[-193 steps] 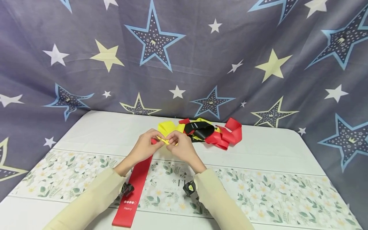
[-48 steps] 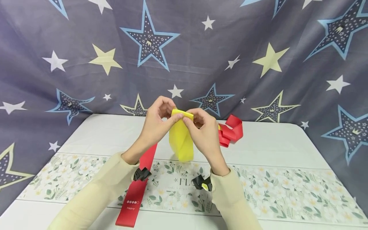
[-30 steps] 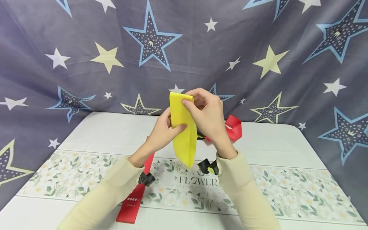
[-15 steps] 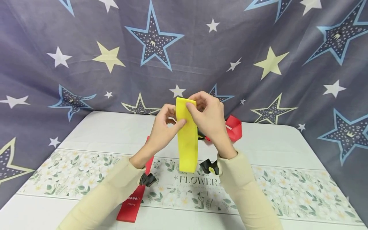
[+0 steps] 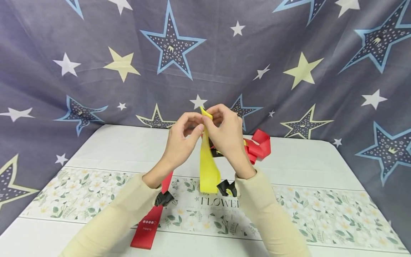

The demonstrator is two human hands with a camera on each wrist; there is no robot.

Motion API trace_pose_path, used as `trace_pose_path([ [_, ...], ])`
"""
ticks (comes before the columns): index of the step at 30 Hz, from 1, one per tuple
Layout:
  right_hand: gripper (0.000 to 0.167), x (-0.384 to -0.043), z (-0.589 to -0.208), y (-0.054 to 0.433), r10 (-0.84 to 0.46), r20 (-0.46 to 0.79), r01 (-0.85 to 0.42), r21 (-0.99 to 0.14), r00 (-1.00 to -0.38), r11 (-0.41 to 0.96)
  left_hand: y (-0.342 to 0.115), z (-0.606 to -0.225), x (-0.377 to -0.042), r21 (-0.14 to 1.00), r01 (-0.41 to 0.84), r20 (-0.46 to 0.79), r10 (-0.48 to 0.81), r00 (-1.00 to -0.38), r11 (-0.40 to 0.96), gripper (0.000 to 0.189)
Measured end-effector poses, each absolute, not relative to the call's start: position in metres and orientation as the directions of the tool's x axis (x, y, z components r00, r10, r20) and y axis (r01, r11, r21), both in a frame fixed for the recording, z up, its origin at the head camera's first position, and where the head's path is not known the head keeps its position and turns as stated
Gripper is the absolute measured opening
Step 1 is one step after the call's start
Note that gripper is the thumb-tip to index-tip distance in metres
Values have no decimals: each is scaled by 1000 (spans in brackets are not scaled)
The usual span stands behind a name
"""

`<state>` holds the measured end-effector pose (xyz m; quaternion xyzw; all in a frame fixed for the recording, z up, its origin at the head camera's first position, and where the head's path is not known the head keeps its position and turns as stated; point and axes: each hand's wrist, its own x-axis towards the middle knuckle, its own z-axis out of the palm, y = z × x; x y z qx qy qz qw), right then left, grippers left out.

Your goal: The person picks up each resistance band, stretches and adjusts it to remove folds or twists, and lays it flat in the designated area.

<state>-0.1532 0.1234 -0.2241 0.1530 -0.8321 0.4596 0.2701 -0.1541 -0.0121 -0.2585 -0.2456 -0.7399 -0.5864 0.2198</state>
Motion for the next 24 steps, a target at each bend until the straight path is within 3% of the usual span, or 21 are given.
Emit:
trace_pose_path([
  [6,18,-152,-231,118,-92,577,-556,-714,-811,426,-21,-254,-156,835,539,530,100,-842,112,26],
  [12,19,-145,-235,113,-180,565,-584,-701,-805,409,-27,-252,-159,849,519,520,13,-854,102,23],
  [19,22,-135,-243,110,-160,486,-508,-768,-859,390,-36,-254,-162,828,513,516,48,-855,228,14],
  [24,28,-126,-257,107,-87,469,-470,-820,-879,326,-41,-256,-165,866,446,446,56,-893,225,11],
])
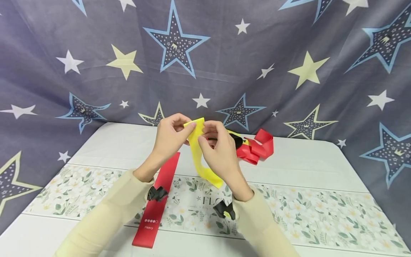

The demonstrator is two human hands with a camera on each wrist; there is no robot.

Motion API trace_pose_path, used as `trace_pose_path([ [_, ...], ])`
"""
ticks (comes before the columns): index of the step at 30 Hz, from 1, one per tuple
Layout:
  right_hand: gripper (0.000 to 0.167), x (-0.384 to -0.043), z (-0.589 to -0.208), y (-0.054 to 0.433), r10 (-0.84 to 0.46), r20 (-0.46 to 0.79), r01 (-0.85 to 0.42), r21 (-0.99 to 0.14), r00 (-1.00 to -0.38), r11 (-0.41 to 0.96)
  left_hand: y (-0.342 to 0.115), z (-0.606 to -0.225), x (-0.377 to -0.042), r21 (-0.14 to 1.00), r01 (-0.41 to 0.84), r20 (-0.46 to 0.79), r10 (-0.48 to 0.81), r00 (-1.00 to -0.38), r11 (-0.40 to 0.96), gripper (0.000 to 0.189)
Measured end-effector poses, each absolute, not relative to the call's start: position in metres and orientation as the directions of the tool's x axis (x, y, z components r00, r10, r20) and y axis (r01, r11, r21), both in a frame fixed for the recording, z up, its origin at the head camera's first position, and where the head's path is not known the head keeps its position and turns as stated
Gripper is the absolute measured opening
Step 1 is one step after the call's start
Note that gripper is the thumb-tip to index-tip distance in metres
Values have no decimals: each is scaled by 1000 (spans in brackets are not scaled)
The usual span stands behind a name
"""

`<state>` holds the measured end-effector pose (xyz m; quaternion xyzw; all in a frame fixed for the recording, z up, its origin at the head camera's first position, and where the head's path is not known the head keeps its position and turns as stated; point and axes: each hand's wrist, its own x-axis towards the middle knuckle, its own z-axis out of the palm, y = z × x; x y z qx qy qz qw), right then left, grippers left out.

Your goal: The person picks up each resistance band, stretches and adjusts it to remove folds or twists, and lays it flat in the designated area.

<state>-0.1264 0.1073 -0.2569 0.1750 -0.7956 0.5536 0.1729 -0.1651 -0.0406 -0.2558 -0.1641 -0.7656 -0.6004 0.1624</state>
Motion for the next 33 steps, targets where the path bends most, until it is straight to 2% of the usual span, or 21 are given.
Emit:
trace_pose_path([
  [4,20,-115,-272,99,-102,470,-480,-863,-877,157,-42,-256,-167,891,388,396,12,-918,235,10],
  [6,19,-109,-281,93,-167,407,-416,-909,-898,26,-43,-256,-168,888,380,395,-9,-919,258,9],
  [10,33,-98,-300,81,-319,169,-105,-972,-933,-209,-43,-257,-168,874,378,407,-37,-912,305,9],
  [13,44,-96,-310,77,-386,14,133,-926,-922,-353,-43,-258,-168,865,379,417,-51,-907,327,10],
  [15,48,-98,-316,76,-389,-32,219,-868,-921,-446,-43,-258,-167,863,377,418,-58,-906,337,12],
  [21,54,-113,-328,87,-327,-22,246,-706,-945,-664,-46,-259,-164,873,351,392,-58,-918,337,24],
  [27,55,-126,-332,99,-277,-18,238,-566,-961,-789,-51,-264,-154,869,337,369,-23,-929,363,35],
  [29,49,-130,-331,102,-246,-38,228,-535,-968,-813,-52,-267,-150,863,333,359,1,-933,381,37],
  [33,23,-137,-329,108,-183,-101,209,-475,-978,-854,-52,-274,-142,880,290,298,38,-954,377,36],
])
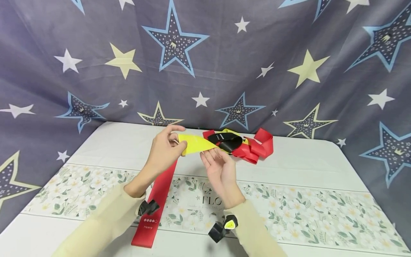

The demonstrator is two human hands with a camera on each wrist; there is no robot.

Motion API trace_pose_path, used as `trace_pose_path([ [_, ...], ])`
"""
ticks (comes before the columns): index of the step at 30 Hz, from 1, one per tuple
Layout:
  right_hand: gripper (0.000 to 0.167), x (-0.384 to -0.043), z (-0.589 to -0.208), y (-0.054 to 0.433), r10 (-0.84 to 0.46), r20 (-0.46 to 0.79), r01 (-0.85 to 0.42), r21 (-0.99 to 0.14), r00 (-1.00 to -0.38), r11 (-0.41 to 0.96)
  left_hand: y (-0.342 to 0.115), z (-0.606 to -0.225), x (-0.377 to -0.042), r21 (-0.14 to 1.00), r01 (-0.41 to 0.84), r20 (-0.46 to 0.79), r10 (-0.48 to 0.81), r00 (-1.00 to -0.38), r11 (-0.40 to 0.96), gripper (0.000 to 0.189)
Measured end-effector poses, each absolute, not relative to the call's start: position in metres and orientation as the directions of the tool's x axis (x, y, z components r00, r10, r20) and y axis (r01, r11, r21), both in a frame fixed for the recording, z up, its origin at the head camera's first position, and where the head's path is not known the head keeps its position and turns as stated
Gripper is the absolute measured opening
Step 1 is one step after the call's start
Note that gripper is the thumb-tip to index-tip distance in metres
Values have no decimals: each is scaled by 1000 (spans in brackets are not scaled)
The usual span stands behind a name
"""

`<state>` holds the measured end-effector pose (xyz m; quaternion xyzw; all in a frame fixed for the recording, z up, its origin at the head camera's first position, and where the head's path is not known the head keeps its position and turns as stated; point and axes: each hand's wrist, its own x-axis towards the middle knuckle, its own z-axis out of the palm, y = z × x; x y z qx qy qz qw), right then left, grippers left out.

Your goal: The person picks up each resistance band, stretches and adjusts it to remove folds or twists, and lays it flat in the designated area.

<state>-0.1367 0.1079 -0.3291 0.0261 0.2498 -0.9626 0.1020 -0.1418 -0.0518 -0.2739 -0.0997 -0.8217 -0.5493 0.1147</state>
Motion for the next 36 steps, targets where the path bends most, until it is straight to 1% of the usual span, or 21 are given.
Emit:
trace_pose_path([
  [3,18,-141,-327,110,-155,-141,202,-448,-978,-871,-53,-282,-136,909,219,217,44,-975,354,35],
  [4,19,-142,-326,111,-150,-147,201,-449,-978,-870,-53,-285,-133,918,192,188,48,-981,346,35],
  [7,37,-147,-326,111,-149,-144,201,-486,-978,-850,-54,-296,-128,936,134,119,66,-991,327,36],
  [9,49,-149,-326,110,-155,-123,197,-543,-980,-816,-56,-301,-124,948,97,75,84,-994,305,36],
  [13,57,-155,-330,105,-165,-96,187,-650,-982,-736,-60,-310,-117,963,42,15,101,-995,267,29],
  [17,55,-159,-334,102,-157,-119,196,-682,-980,-704,-63,-315,-110,960,-11,-42,107,-993,278,28],
  [20,52,-161,-334,100,-140,-154,208,-685,-978,-699,-64,-319,-105,954,-41,-77,110,-991,298,32],
  [23,52,-165,-334,100,-124,-198,228,-697,-972,-680,-65,-324,-100,955,-54,-92,120,-988,292,36],
  [27,52,-172,-335,100,-91,-253,259,-779,-963,-571,-68,-329,-93,957,-66,-111,147,-983,282,38],
  [29,51,-175,-335,100,-77,-258,262,-831,-963,-491,-69,-331,-90,956,-75,-123,155,-980,284,37],
  [32,48,-181,-336,100,-73,-255,262,-871,-964,-416,-71,-334,-85,955,-87,-137,163,-977,285,35],
  [34,46,-184,-337,99,-72,-249,257,-877,-966,-406,-71,-335,-82,959,-101,-152,178,-972,266,33],
  [36,50,-187,-339,99,-64,-248,252,-881,-967,-401,-72,-336,-79,963,-116,-168,202,-965,244,33],
])
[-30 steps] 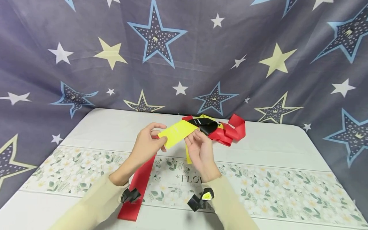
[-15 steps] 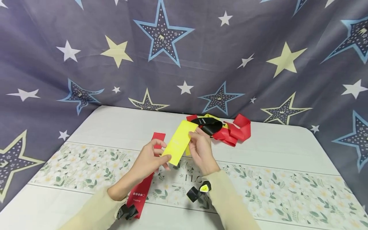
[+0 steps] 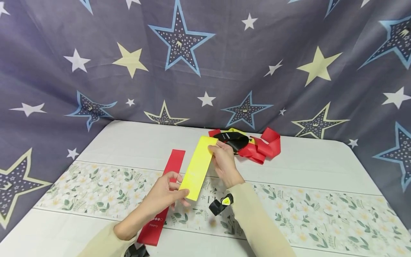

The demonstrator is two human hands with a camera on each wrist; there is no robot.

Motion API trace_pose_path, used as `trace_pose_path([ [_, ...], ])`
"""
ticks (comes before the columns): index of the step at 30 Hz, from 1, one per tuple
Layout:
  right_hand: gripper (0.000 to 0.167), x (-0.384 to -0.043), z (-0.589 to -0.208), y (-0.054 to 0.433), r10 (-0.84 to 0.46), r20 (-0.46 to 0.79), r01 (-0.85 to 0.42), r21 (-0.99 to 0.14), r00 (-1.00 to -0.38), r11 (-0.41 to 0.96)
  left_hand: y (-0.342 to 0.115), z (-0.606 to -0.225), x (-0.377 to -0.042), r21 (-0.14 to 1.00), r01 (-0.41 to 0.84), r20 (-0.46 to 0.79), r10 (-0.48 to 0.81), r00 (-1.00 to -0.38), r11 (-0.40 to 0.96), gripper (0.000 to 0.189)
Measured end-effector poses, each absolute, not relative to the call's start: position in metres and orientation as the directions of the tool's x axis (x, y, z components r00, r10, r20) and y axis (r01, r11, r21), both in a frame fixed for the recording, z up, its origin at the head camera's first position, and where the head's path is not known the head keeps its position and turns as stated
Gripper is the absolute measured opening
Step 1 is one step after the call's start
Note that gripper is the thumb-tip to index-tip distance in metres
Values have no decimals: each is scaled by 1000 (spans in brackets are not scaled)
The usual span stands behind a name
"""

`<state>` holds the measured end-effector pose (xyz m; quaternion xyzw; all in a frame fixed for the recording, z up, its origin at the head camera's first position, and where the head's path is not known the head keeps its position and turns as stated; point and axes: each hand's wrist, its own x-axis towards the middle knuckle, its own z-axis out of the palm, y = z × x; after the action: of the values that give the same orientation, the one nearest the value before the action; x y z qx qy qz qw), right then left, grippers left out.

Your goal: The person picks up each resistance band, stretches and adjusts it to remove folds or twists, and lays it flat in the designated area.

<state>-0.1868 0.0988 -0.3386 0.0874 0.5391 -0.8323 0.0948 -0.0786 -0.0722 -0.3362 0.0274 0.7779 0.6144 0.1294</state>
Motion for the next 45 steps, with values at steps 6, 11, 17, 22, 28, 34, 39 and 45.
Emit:
trace_pose_path([
  [6,50,-197,-344,100,-13,-226,218,-921,-974,-323,-77,-343,-67,964,-170,-220,259,-940,203,35],
  [11,39,-204,-350,97,-11,-206,201,-943,-979,-265,-80,-350,-59,957,-192,-247,269,-931,217,42],
  [17,41,-209,-358,88,-1,-202,196,-949,-979,-246,-82,-362,-47,938,-243,-315,320,-894,246,43],
  [22,45,-212,-363,81,-3,-214,208,-948,-977,-240,-87,-367,-41,935,-240,-320,330,-888,260,41],
  [28,45,-217,-368,80,-7,-227,222,-945,-974,-241,-92,-371,-30,918,-291,-377,360,-853,271,39],
  [34,45,-222,-378,84,17,-236,224,-940,-972,-257,-97,-374,-26,912,-320,-403,414,-816,258,33],
  [39,42,-226,-389,79,33,-236,220,-942,-971,-252,-103,-377,-24,906,-337,-419,428,-801,257,27],
  [45,41,-231,-398,75,40,-269,257,-947,-962,-192,-105,-381,-22,898,-327,-432,445,-784,295,22],
])
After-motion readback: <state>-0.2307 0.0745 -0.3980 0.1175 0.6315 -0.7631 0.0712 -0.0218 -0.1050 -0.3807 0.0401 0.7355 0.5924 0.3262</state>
